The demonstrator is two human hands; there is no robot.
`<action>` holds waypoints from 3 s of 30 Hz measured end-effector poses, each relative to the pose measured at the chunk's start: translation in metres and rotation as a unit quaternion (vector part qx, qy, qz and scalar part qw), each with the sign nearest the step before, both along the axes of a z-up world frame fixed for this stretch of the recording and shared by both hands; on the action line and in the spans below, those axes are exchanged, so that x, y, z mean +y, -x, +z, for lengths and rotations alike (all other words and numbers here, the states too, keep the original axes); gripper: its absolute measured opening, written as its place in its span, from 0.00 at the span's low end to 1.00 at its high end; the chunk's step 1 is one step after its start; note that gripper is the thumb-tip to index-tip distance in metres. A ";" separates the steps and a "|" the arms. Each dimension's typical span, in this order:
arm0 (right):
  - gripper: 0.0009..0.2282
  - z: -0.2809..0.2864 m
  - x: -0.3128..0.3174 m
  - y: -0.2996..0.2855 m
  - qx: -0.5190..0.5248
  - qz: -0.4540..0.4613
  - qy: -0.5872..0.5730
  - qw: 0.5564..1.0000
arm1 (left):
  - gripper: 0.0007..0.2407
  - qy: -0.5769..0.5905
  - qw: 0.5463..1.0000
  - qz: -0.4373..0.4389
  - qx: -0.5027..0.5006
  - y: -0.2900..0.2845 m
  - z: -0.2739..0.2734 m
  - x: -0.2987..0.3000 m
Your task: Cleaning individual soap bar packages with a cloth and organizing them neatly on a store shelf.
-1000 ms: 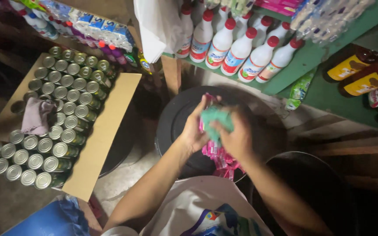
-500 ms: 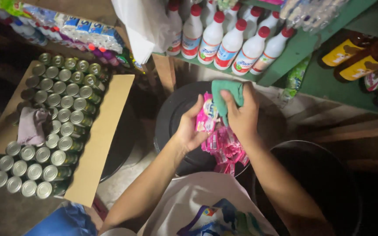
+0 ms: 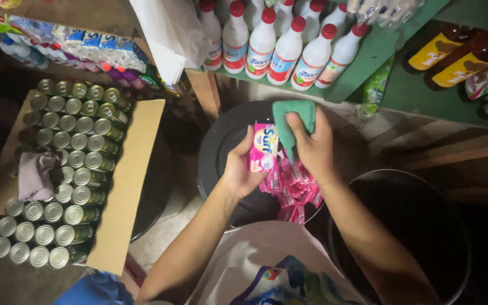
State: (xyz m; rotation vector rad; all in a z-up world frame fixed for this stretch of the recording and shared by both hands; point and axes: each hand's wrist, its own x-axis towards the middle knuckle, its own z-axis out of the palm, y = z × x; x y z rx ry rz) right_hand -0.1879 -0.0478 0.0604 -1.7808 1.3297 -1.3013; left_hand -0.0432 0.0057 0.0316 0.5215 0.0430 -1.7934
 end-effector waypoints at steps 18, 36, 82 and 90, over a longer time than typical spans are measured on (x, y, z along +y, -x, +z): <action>0.21 -0.273 0.068 -0.037 0.262 0.308 -0.281 0.870 | 0.18 -0.148 0.964 0.182 -0.129 -0.097 -0.058 0.068; 0.25 -0.105 0.063 -0.010 -0.130 0.171 -0.240 0.947 | 0.27 0.010 0.973 0.069 -0.221 -0.063 -0.038 0.043; 0.18 0.223 -0.177 0.015 0.157 -0.054 0.257 0.952 | 0.16 0.421 0.409 0.279 -0.759 -0.027 0.243 -0.210; 0.18 0.222 -0.177 0.015 0.149 -0.036 0.313 0.937 | 0.18 0.424 0.423 0.278 -0.751 -0.022 0.242 -0.205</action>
